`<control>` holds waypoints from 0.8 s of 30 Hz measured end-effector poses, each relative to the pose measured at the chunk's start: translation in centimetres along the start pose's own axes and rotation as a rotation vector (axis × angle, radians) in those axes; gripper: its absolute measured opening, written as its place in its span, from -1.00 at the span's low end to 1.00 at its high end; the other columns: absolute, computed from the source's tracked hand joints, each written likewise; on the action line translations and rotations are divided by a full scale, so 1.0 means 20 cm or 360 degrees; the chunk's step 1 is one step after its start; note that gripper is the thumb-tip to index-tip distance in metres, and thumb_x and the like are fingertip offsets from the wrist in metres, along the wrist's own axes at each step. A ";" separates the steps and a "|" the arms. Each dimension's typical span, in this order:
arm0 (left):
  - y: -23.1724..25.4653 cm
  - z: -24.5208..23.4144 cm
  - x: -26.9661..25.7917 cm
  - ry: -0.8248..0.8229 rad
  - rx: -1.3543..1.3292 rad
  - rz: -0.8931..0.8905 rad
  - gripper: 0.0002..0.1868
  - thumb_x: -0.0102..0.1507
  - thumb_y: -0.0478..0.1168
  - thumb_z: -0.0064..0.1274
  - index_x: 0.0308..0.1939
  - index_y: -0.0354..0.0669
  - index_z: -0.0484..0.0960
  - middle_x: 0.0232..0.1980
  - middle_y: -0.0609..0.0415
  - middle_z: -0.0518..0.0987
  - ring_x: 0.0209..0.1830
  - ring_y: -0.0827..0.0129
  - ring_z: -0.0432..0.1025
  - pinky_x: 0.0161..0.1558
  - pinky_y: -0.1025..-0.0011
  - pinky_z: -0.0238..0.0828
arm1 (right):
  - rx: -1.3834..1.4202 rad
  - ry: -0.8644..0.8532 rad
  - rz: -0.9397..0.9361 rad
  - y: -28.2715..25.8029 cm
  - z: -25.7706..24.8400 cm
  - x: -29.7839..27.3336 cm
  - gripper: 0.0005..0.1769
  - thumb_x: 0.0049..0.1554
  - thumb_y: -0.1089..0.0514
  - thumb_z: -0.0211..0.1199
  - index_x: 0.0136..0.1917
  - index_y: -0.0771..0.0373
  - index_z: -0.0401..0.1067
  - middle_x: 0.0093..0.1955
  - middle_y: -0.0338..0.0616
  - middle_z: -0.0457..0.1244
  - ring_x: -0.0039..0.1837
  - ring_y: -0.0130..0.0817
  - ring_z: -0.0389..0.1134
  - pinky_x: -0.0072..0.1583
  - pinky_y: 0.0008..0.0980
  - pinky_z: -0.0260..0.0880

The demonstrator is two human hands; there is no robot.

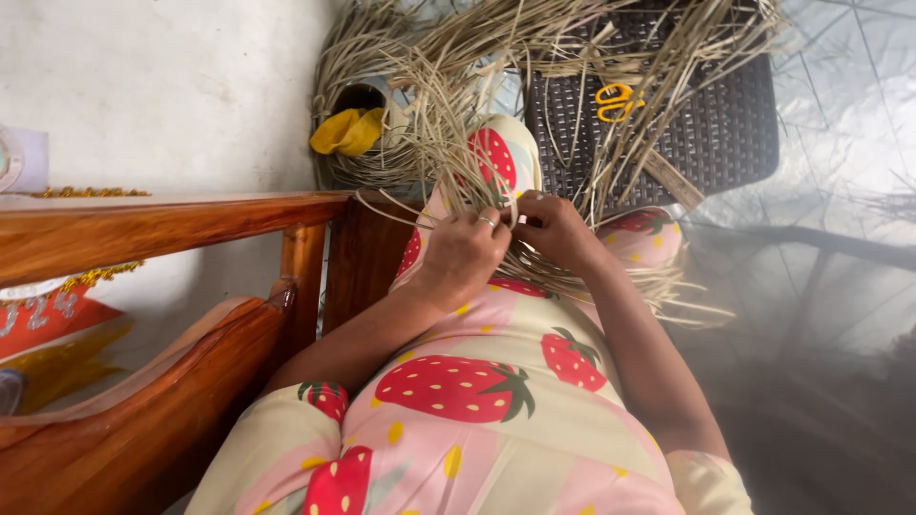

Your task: Weaving dried plant strips into a structured pattern for a craft project

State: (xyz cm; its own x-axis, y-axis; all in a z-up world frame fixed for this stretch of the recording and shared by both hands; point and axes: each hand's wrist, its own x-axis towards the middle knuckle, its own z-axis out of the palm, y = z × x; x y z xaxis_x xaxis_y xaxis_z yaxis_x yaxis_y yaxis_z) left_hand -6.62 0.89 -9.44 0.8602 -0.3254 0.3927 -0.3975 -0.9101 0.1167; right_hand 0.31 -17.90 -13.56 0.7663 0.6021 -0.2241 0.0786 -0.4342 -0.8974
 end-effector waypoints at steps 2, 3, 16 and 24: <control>-0.01 0.03 -0.02 -0.0047 -0.0025 -0.0009 -0.90 0.15 -0.29 0.20 -0.38 0.06 0.63 -0.31 0.13 0.49 -0.44 0.25 0.48 -0.44 0.30 0.41 | 0.0048 -0.0015 -0.0014 0.03 0.00 -0.01 -0.81 0.10 0.16 0.52 0.01 0.14 0.65 -0.16 -0.12 0.35 -0.23 -0.29 0.35 -0.16 -0.19 0.32; -0.01 0.04 -0.02 -0.0096 -0.0062 -0.0004 -0.91 0.18 -0.29 0.22 -0.35 0.04 0.66 -0.29 0.12 0.51 -0.42 0.29 0.49 -0.43 0.31 0.42 | 0.0097 -0.0014 -0.0018 0.05 -0.01 -0.02 -0.82 0.12 0.17 0.52 0.02 0.16 0.66 -0.16 -0.10 0.36 -0.23 -0.29 0.35 -0.16 -0.22 0.32; -0.37 0.06 0.06 0.0441 -0.0151 0.0166 -0.49 0.46 0.10 -0.04 -0.52 -0.05 0.44 -0.41 0.09 0.31 -0.38 0.16 0.39 -0.37 0.29 0.40 | 0.0185 0.0029 -0.0065 0.16 0.05 -0.04 -0.81 0.12 0.29 0.48 0.04 0.26 0.66 -0.21 -0.08 0.32 -0.21 -0.42 0.21 -0.12 -0.28 0.24; -0.29 0.14 0.01 0.0604 -0.0209 0.0222 -0.59 0.37 -0.07 0.06 -0.55 -0.04 0.38 -0.43 0.10 0.25 -0.33 0.15 0.28 -0.24 0.24 0.29 | 0.0186 -0.0025 -0.0056 0.13 0.02 -0.05 -0.80 0.11 0.26 0.49 0.04 0.18 0.69 -0.24 -0.15 0.32 -0.20 -0.44 0.26 -0.08 -0.33 0.26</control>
State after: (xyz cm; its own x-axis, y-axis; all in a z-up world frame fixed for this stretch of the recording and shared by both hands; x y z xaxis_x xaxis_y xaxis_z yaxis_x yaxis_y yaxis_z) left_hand -3.29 5.33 -12.50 0.6265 -0.3035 0.7179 -0.5604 -0.8156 0.1443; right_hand -0.61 -19.36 -15.87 0.7543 0.6264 -0.1966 0.0297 -0.3318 -0.9429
